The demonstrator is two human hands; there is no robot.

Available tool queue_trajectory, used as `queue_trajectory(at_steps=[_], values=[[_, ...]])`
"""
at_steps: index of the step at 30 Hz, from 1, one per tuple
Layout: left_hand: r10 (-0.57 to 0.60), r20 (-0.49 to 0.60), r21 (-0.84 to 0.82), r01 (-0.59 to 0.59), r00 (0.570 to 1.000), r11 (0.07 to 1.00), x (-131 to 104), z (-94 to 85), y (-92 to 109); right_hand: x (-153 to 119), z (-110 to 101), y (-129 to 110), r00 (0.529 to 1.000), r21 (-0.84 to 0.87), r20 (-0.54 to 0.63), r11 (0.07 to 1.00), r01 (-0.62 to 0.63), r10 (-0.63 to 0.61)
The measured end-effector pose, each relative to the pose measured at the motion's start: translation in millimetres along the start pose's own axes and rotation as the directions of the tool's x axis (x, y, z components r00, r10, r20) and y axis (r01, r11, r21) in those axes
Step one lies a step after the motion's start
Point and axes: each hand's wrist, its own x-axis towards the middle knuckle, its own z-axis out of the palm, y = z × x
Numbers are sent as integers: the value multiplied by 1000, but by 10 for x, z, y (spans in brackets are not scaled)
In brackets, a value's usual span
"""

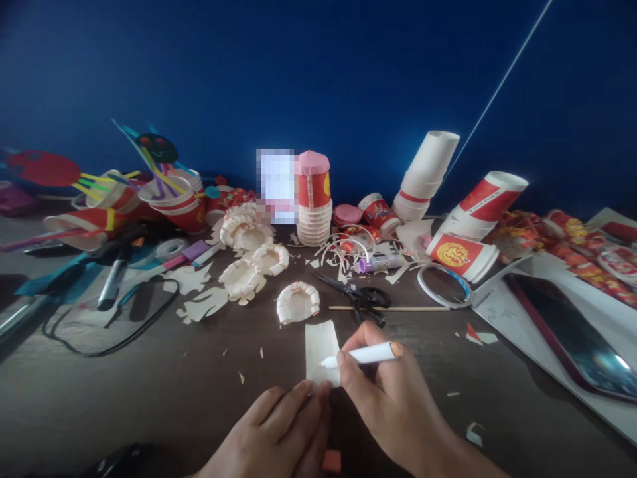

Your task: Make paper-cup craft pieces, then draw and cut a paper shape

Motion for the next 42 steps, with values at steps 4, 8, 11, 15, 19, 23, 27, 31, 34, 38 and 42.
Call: queue_trajectory(at_steps=[4, 8, 11, 15, 19, 23, 27, 31, 34, 38, 42], values=[[28, 12, 8, -28, 1000, 1000, -8, 9, -10, 1, -5, -3, 1000, -6, 9, 1000, -2, 2], [34, 35, 5, -35, 999, 999, -19, 1, -12, -8, -5, -5, 1000, -1, 4, 1000, -2, 2], [36, 26, 10, -36, 999, 999, -28, 4, -9, -8, 0, 4, 1000, 2, 6, 1000, 1, -1], [49, 63, 15, -50, 997, 999, -40, 8, -11, 2, -1, 6, 1000, -5, 7, 1000, -6, 6], [43, 63, 7, -43, 997, 999, -38, 2, -8, 10, -9, -10, 1000, -1, 3, 1000, 3, -3], [28, 44, 8, -29, 999, 1000, -32, 2, 3, 2, -8, -20, 1000, 13, 6, 1000, -1, 1], [45, 79, 4, -46, 996, 999, -41, 4, 2, -11, -8, -13, 1000, 5, 2, 1000, -1, 1], [52, 102, 13, -53, 993, 999, -46, 3, -5, -10, -12, -4, 1000, 13, 13, 1000, 1, -1], [34, 71, 7, -35, 997, 999, -35, 2, -5, -5, -16, -4, 1000, 23, 16, 1000, -2, 2], [11, 32, 5, -11, 999, 1000, -24, 4, 0, -5, -14, -3, 1000, 27, 17, 1000, -6, 5], [18, 80, 13, -19, 997, 1000, -28, 2, 2, -10, -13, 7, 1000, 39, 16, 999, -14, 14]])
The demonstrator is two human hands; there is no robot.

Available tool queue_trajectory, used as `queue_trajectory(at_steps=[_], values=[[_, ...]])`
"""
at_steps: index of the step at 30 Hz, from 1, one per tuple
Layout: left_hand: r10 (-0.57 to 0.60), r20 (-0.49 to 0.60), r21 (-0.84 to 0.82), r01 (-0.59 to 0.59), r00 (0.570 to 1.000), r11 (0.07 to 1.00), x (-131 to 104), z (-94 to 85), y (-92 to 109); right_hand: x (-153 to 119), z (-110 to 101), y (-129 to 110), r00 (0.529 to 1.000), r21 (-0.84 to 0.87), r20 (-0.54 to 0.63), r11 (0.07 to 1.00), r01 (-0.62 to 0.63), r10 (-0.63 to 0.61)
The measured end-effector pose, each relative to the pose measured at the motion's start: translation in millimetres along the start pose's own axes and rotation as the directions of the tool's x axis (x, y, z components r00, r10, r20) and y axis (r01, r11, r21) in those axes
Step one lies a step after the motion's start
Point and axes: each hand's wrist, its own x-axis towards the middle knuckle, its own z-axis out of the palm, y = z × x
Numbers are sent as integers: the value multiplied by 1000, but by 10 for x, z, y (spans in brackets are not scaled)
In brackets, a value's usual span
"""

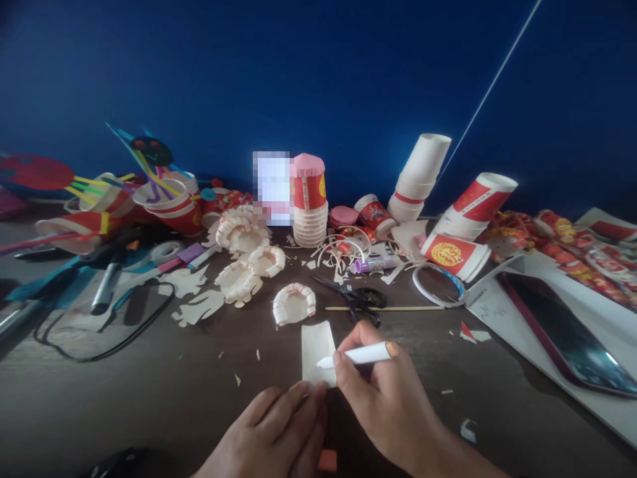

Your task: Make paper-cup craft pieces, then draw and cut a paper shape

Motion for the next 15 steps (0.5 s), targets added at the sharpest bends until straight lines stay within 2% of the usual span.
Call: queue_trajectory(at_steps=[5, 11, 15], values=[[-23, -69, -13, 22, 997, 1000, 17, -3, -4, -12, -3, 3, 1000, 56, -7, 998, -20, 21], [-13, -51, -1, 12, 999, 1000, 39, -15, -7, -25, -8, -35, 991, 176, -106, 982, -66, 85], [28, 6, 18, -28, 1000, 999, 9, -14, -12, -12, -7, -22, 991, 178, -106, 982, -59, 78]])
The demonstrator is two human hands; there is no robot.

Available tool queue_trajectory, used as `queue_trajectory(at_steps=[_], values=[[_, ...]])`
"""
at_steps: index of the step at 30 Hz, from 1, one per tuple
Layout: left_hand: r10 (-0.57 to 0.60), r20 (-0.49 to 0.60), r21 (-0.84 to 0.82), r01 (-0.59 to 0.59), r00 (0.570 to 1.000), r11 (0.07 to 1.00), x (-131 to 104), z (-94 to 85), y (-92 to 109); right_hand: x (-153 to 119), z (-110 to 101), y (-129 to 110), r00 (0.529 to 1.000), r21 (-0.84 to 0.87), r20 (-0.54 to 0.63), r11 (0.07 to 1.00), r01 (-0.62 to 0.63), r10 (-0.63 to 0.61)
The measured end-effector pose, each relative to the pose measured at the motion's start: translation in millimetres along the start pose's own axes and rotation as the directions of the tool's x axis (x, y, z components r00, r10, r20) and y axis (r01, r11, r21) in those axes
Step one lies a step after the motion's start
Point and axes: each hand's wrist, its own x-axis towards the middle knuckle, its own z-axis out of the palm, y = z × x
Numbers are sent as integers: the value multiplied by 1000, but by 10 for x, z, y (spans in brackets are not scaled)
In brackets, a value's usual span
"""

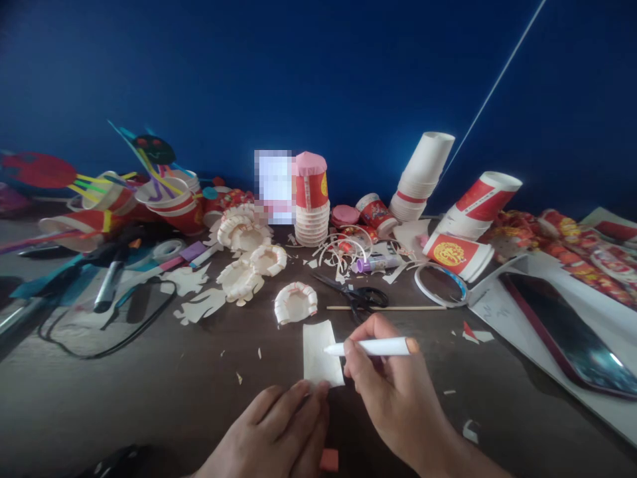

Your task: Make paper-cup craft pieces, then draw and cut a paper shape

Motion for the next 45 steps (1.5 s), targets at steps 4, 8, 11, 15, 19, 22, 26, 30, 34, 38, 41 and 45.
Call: queue_trajectory(at_steps=[4, 8, 11, 15, 19, 22, 26, 30, 34, 38, 41, 45], values=[[-2, 18, -6, 2, 1000, 1000, -22, 20, 18, 12, 9, 48, 997, -37, 55, 998, 50, -48], [-34, -49, -25, 33, 998, 999, -2, 21, 17, 17, 17, 51, 995, -87, 75, 993, 74, -67], [-34, -84, -25, 32, 996, 999, 20, 2, -1, 25, 23, 42, 994, -100, 77, 992, 79, -72], [-32, -96, -30, 29, 995, 999, 24, -5, -7, 32, 36, 53, 994, -46, 85, 996, 73, -69], [-25, -78, -28, 23, 997, 999, 8, 17, 7, 27, 43, 67, 992, -27, 110, 998, 57, -54], [-26, -51, -33, 24, 998, 999, 1, 22, 13, 20, 42, 74, 991, -39, 125, 997, 60, -54], [-22, -46, -23, 21, 999, 1000, -3, 23, 13, 18, 40, 90, 988, -64, 140, 995, 70, -61], [-17, -44, -20, 16, 999, 1000, -4, 26, 14, 25, 43, 102, 986, -89, 158, 994, 67, -52], [-14, -67, -20, 13, 998, 1000, 6, 15, 15, 24, 43, 90, 986, -83, 158, 994, 68, -55], [-17, -70, -19, 16, 997, 1000, 12, 11, 12, 21, 36, 70, 987, -79, 153, 995, 64, -52], [-21, -52, -21, 20, 998, 1000, 3, 12, 7, 25, 33, 69, 990, -106, 134, 992, 62, -48], [-9, -50, -20, 8, 999, 1000, -4, 3, 2, 21, 27, 70, 992, -173, 117, 983, 65, -45]])
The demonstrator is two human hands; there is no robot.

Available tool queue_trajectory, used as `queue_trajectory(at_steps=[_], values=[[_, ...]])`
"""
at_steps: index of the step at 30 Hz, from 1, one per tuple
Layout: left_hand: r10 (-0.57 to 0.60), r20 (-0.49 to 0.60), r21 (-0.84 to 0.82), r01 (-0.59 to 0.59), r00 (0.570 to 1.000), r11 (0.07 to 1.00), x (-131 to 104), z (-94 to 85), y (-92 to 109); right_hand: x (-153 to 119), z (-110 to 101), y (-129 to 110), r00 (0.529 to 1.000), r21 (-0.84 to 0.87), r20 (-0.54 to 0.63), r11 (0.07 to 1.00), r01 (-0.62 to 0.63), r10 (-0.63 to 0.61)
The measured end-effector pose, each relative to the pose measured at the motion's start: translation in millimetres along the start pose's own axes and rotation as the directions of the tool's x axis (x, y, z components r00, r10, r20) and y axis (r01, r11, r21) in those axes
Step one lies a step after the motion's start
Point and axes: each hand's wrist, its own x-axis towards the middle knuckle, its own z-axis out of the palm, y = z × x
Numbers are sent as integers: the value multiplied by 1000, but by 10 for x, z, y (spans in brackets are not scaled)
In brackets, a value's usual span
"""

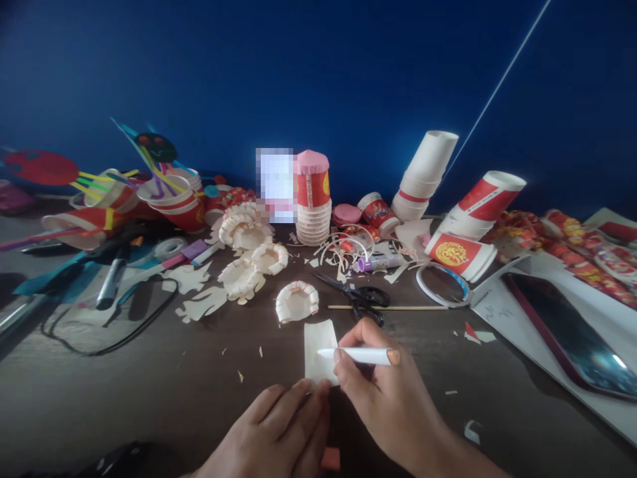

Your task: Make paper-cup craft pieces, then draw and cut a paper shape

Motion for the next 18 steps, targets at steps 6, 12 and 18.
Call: queue_trajectory(at_steps=[6, 12, 18], values=[[-21, -16, -12, 20, 1000, 1000, 6, -1, 10, -15, -21, -41, 1000, -26, 12, 1000, 5, -5], [10, 40, -8, -10, 999, 1000, -14, 20, 9, -1, -27, -75, 1000, -44, 5, 999, 13, -12], [16, 31, -1, -16, 999, 1000, -8, 13, 11, 1, -26, -86, 1000, -47, 15, 999, 18, -18]])
